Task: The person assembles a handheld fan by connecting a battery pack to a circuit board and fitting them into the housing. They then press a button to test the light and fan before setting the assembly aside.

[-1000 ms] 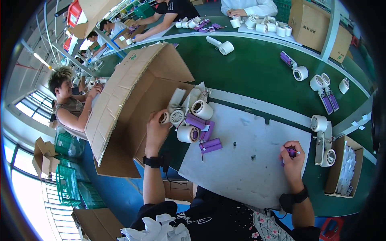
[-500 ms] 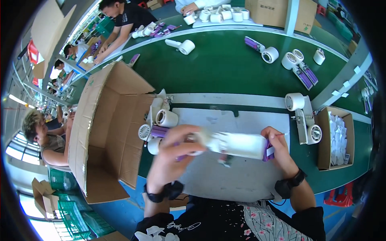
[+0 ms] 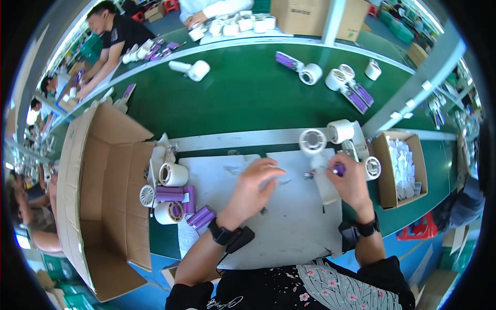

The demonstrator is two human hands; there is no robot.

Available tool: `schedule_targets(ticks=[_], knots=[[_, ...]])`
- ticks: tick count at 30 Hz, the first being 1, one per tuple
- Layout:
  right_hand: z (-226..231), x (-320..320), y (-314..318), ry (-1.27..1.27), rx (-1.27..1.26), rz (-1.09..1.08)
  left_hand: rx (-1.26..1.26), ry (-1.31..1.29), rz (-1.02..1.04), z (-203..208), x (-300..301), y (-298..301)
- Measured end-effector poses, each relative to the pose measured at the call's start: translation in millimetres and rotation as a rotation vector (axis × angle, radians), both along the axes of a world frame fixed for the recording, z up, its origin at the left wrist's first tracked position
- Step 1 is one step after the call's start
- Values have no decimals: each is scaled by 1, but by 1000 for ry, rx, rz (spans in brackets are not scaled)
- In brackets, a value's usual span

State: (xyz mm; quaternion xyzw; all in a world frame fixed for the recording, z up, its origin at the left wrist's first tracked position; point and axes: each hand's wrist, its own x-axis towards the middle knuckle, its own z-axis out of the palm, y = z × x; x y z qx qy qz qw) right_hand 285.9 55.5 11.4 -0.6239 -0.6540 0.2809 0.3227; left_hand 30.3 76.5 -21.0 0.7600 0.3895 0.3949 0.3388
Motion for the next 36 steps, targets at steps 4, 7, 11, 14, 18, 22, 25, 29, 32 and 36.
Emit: schedule_targets(ticks=[4,7,11,14,18,22,25,29,32,36], knots=[[20,15,-9,-375,91,-129,7,-33,-135,-10,11,-10],[58,6,2,-484,80,-99,18,-51,-145,-17,15,-6],[108,-88,72,-346,334,76,-6,-109,-120,-27,4,-8],[95,-143,163,-432,528,228,2,-144,-75,-28,7,-7],[28,-199,287,-455,605,235,-16,-80,26,-30,6,-5],[-22,-201,382,-423,524,191,-31,-25,57,-38,21,-2],[-32,-200,418,-482,492,242,-40,-27,47,-29,21,-3],[-17,-244,374,-235,18,250,-129,-44,48,-27,9,-5],[-24,-228,388,-215,127,254,-111,-79,25,-26,17,2],[-21,-202,402,-175,55,286,-58,-251,106,-32,19,14]])
